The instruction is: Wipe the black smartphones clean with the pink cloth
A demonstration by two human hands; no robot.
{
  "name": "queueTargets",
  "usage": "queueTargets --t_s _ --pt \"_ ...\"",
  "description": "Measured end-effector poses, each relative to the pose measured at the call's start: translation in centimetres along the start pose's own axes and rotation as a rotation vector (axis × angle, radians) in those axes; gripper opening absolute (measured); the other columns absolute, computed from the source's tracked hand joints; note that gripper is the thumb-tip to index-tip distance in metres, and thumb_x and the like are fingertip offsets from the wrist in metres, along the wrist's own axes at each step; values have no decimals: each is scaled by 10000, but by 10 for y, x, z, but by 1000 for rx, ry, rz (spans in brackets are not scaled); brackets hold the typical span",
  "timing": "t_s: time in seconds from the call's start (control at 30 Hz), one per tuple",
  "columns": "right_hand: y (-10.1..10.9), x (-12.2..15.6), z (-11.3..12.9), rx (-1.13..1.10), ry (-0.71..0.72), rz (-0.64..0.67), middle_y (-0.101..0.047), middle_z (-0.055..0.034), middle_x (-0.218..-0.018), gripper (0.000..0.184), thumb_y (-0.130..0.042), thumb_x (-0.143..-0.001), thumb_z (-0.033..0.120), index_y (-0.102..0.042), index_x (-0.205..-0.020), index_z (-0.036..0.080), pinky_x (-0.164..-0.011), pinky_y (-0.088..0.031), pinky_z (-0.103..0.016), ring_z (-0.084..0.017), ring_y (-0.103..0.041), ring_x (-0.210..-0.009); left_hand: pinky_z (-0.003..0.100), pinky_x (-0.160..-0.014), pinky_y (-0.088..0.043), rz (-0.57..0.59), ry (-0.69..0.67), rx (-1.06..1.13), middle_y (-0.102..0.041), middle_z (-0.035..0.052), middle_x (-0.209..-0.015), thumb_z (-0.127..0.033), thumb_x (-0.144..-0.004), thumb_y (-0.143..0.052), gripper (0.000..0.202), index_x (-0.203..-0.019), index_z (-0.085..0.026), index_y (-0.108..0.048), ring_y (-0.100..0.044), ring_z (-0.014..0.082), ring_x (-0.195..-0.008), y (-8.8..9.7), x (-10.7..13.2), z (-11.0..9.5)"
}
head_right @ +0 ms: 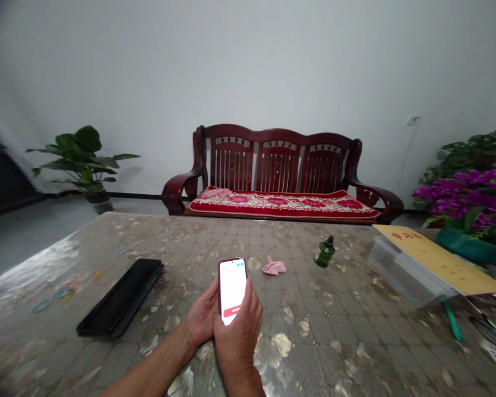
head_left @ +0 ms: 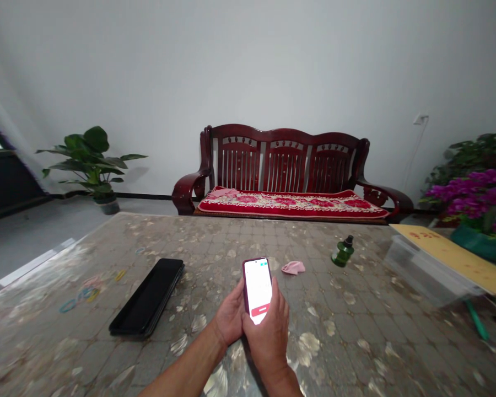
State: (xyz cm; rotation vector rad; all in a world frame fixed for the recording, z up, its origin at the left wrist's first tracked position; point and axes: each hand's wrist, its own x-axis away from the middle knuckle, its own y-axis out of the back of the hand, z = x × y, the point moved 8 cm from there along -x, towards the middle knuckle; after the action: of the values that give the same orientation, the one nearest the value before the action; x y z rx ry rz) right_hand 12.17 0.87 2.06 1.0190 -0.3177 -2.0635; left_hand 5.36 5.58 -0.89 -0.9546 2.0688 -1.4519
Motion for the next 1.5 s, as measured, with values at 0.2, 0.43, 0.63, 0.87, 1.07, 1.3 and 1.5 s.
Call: queueTargets --t_s 0.2,0.43,0.63,0.87,1.07,1.3,1.5 --pt "1 0 0 -14 12 2 -554 -186 -1305 835 -620 -743 263 -297 -1505 150 -944 -430 -491 -365 -527 -1149 388 -1178 -315 -17 -6 -5 -731 128 -1187 -429 -1015 -510 432 -1209 -91 -697 -597 272 -1257 3 -1 0" --pt "-1 0 -3 -13 17 10 -557 -181 -1302 846 -630 -736 261 -295 -1506 157 -940 -436 -483 -360 -531 -1142 388 -1180 -318 -20 -3 3 -726 124 -1201 -431 -1025 -486 441 -1218 -91 -693 -617 260 -1233 2 -1 1" --pt "-4 1 -9 12 7 19 -564 -176 -1301 872 -645 -729 286 -288 -1515 163 -925 -445 -476 -361 -536 -1134 403 -1185 -319 -52 -2 -19 -715 121 -1228 -450 -1003 -532 440 -1226 -106 -690 -589 278 -1268 3 -1 1" --pt "-6 2 -13 12 40 19 -551 -174 -1325 904 -660 -713 281 -274 -1524 177 -926 -446 -477 -366 -530 -1151 409 -1193 -307 -64 6 -33 -717 115 -1224 -461 -1017 -495 454 -1226 -109 -693 -583 274 -1276 0 0 1" --pt "-1 1 -8 5 33 8 -558 -175 -1307 892 -652 -695 257 -302 -1509 155 -926 -448 -471 -358 -530 -1135 400 -1179 -327 -74 15 11 -724 122 -1207 -432 -1024 -489 438 -1213 -94 -694 -620 268 -1228 0 0 3" --pt "5 0 -1 -7 18 -16 -556 -178 -1297 852 -606 -688 211 -324 -1489 142 -940 -432 -481 -352 -527 -1125 396 -1186 -318 -42 24 -3 -717 113 -1226 -437 -1021 -495 432 -1213 -106 -697 -615 261 -1236 -1 -2 4" --pt "3 0 -6 3 28 -11 -555 -177 -1294 845 -611 -693 209 -324 -1485 152 -918 -437 -476 -353 -531 -1106 413 -1204 -293 -17 11 -40 -697 109 -1267 -438 -1001 -540 429 -1248 -116 -678 -560 270 -1302 4 -3 5"
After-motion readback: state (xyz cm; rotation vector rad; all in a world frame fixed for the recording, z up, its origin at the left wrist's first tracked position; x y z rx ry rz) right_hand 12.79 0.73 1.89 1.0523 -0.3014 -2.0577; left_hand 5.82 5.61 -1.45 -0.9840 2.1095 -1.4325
